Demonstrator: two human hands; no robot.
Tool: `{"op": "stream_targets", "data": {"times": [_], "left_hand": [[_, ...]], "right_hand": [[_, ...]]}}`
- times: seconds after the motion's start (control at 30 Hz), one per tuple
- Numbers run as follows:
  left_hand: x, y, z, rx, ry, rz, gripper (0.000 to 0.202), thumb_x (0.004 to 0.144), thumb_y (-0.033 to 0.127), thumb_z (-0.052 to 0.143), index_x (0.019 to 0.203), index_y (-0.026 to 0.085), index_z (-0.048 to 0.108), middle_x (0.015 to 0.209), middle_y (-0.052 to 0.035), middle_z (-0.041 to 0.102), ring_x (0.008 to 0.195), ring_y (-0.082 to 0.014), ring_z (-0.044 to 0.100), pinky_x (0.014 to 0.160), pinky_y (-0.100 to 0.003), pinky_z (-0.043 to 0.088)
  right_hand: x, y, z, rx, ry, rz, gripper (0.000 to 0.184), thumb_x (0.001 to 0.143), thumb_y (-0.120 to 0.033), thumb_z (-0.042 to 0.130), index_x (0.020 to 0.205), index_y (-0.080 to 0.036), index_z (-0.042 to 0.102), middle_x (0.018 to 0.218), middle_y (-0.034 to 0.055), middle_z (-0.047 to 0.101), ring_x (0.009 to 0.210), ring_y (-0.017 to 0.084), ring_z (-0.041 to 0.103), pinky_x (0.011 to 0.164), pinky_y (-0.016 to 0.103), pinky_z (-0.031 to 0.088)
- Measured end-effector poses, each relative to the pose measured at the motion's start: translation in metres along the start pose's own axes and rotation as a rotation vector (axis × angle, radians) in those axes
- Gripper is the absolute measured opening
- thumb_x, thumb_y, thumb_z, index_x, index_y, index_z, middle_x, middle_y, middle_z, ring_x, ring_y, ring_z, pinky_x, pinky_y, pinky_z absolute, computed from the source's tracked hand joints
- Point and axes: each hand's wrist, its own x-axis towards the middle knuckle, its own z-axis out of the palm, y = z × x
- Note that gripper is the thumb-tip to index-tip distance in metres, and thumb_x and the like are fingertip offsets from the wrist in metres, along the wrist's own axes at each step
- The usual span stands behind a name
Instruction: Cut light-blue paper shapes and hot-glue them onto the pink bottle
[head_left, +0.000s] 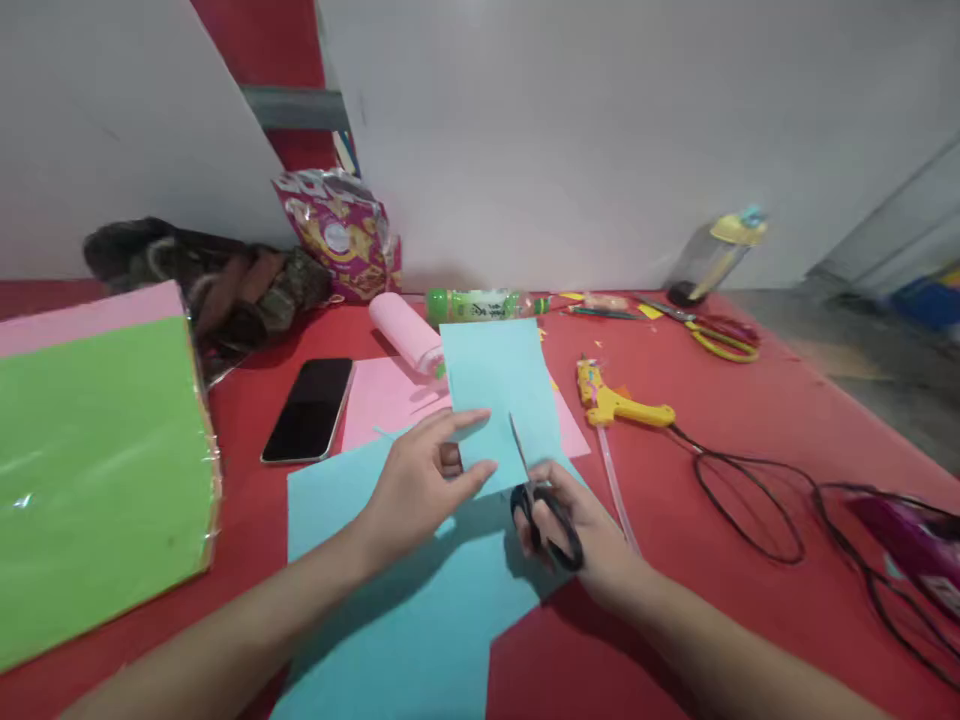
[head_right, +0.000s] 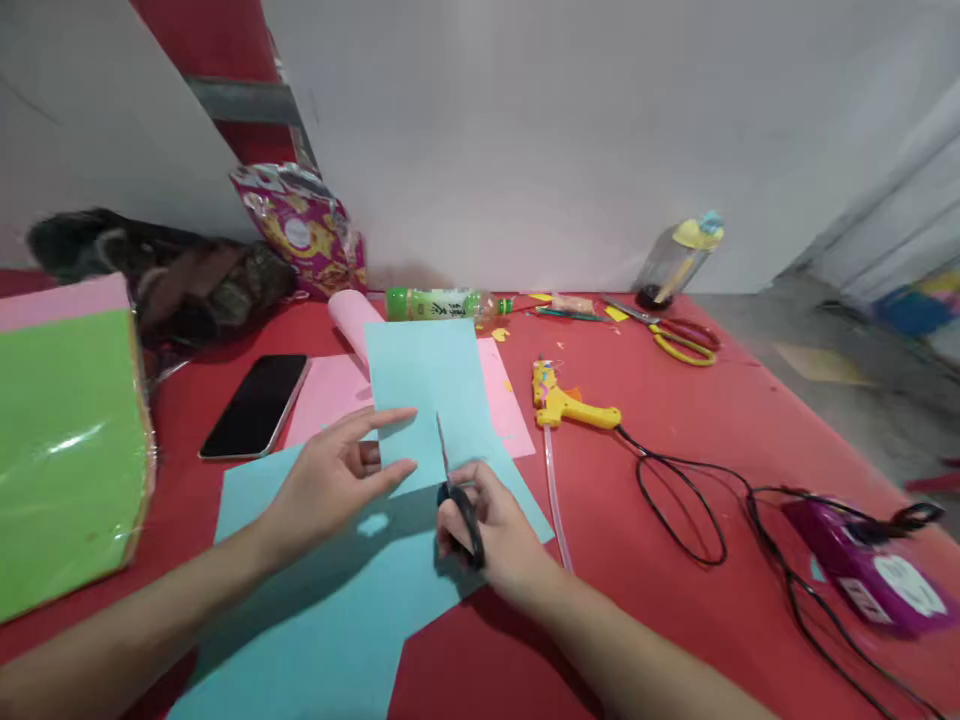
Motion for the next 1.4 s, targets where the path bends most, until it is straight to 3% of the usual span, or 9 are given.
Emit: {"op": "stream_targets", "data": {"times": [0.27,0.53,0.93,1.23,1.4], "left_hand": [[-0.0001,-0.0005,0.0005,-0.010,0.005,0.019,0.038,0.069,0.022,0.060,0.106,0.016,0.056,0.096,-0.0042,0.055,0.050,-0.0036,0.042,0.051,-0.019,0.047],[0.0009,-0.0055,0.0001,-0.114,-0.028,0.004,0.050,0.068,0.026,0.060,0.116,0.017,0.047,0.116,-0.0099,0.046,0.060,-0.0080,0.054,0.055,-0.025,0.051],[0.0027,0.0001,-0.0036,-0.133,-0.077,-0.025,0.049,0.068,0.022,0.060,0.115,0.017,0.047,0.108,-0.0082,0.048,0.047,-0.0009,0.040,0.040,-0.016,0.040],[-0.0008,0.0024,-0.0049,-0.163,-0.169,-0.004,0.049,0.068,0.020,0.060,0.114,0.017,0.046,0.110,-0.0080,0.047,0.054,-0.0036,0.047,0.048,-0.019,0.046],[-0.0021,-0.0042,-0.0026,-0.175,-0.235,0.048,0.052,0.070,0.022,0.060,0.119,0.021,0.042,0.114,-0.0081,0.043,0.063,-0.0079,0.055,0.058,-0.025,0.051]], "right_hand": [[0.0001,0.0012,-0.0018,0.026,0.032,0.022,0.051,0.060,-0.062,0.059,0.080,-0.021,0.034,0.050,-0.0088,0.047,0.040,0.005,0.041,0.033,0.014,0.028],[0.0000,0.0021,-0.0001,0.039,0.058,0.031,0.053,0.056,-0.060,0.062,0.078,-0.021,0.033,0.048,-0.0116,0.043,0.034,0.004,0.040,0.029,0.013,0.028],[-0.0001,0.0026,-0.0016,0.111,0.026,0.026,0.050,0.060,-0.056,0.064,0.081,-0.022,0.034,0.052,-0.0091,0.048,0.039,0.005,0.045,0.032,0.013,0.029],[0.0005,-0.0024,-0.0079,0.107,-0.003,-0.035,0.045,0.064,-0.055,0.060,0.081,-0.021,0.036,0.055,-0.0076,0.050,0.040,0.004,0.042,0.035,0.014,0.034],[0.0005,-0.0020,-0.0087,0.101,0.029,-0.033,0.043,0.065,-0.054,0.060,0.079,-0.021,0.038,0.052,-0.0081,0.044,0.047,0.008,0.049,0.035,0.014,0.034]]}}
